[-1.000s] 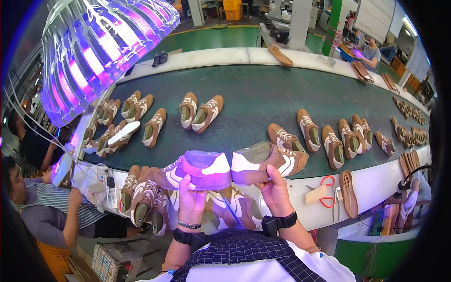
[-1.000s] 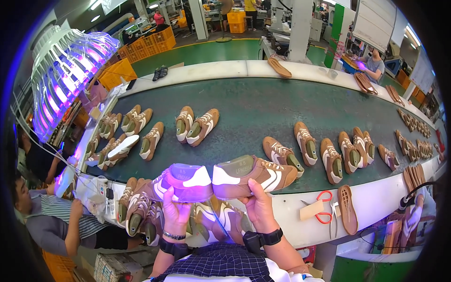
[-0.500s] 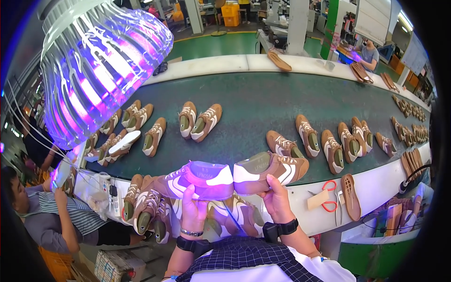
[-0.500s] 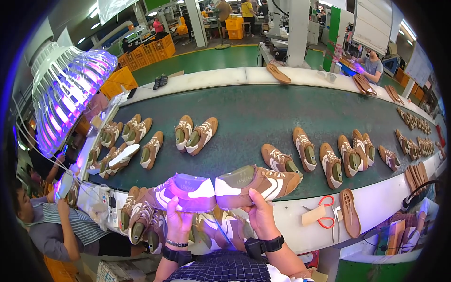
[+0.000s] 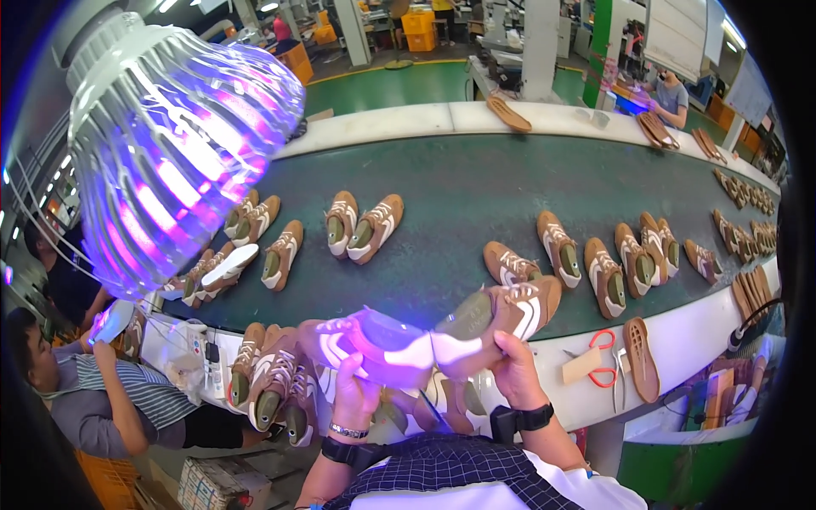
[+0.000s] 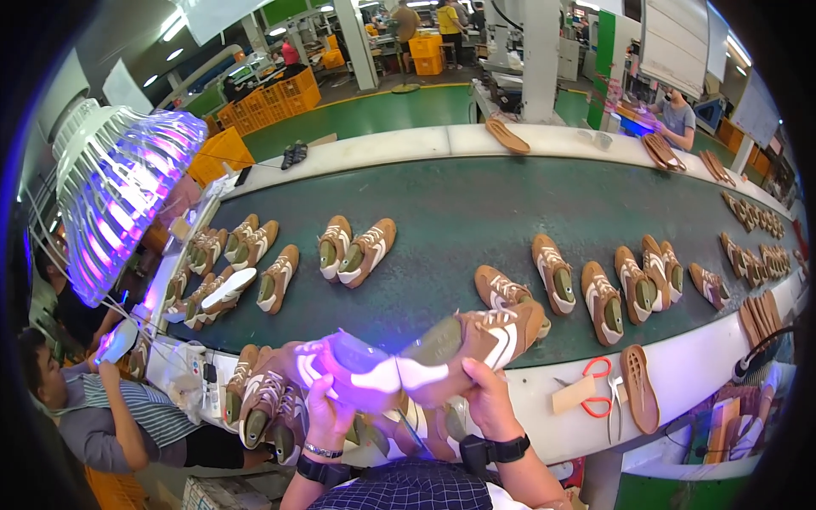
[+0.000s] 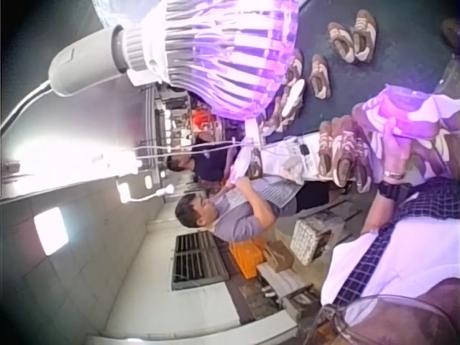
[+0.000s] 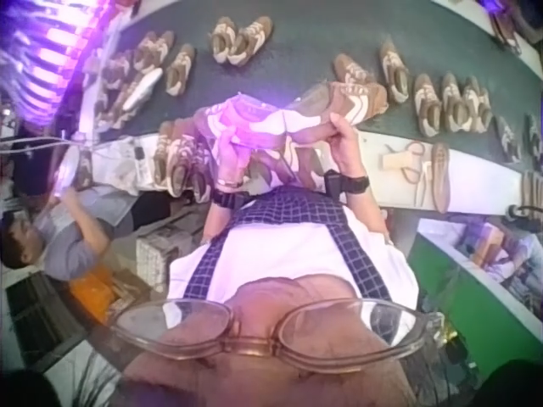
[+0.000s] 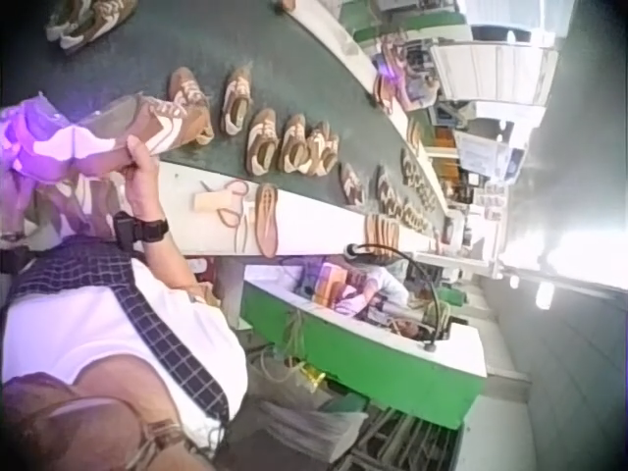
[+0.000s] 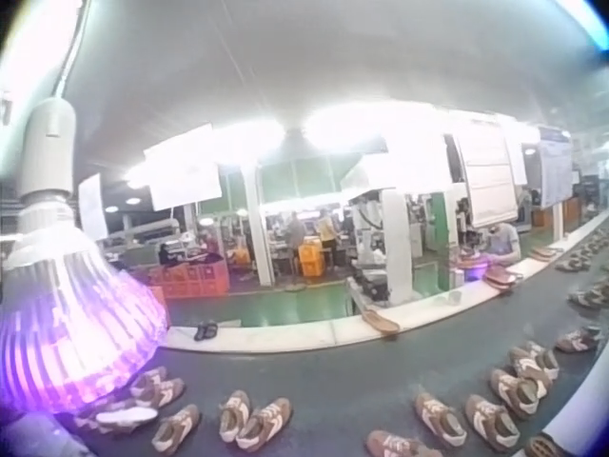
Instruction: Checking and organizing completed sneakers on a conveyor belt in a shoe factory.
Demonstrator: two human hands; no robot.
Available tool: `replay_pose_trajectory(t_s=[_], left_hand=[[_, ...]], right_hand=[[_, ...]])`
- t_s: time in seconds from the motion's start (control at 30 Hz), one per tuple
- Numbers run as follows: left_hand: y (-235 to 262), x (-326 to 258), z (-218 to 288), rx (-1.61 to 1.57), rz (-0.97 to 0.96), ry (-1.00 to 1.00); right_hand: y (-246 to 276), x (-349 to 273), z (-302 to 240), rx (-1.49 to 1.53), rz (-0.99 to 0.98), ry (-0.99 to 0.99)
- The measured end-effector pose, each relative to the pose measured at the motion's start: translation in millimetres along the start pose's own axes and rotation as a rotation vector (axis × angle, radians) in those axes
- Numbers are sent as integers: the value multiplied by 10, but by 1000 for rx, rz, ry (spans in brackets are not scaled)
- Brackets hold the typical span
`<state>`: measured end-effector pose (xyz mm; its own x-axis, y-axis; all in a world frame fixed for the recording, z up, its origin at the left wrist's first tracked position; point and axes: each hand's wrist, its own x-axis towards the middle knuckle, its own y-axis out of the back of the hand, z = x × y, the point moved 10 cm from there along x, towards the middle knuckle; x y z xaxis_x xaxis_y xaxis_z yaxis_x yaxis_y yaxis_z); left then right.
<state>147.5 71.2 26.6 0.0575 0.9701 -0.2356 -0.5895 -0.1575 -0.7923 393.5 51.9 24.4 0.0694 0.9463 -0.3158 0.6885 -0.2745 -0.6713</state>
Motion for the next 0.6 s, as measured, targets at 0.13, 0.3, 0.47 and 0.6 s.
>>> replay_pose_trajectory(t_s=[0.13,0.3,0.47,0.6], left_hand=[[162,97,-162,-99,-88,114],[75,811,515,143,-378,131],[1509,1132,1239,619,583,-147],[1269,611,1059,651,339,-252]], right_hand=[[195,-106,347,146,-48,-185],[-313,-72,445,444,-525,-517],[-377,1368,280,169,-375,-295],[123,2821,415,-30,83,-1]])
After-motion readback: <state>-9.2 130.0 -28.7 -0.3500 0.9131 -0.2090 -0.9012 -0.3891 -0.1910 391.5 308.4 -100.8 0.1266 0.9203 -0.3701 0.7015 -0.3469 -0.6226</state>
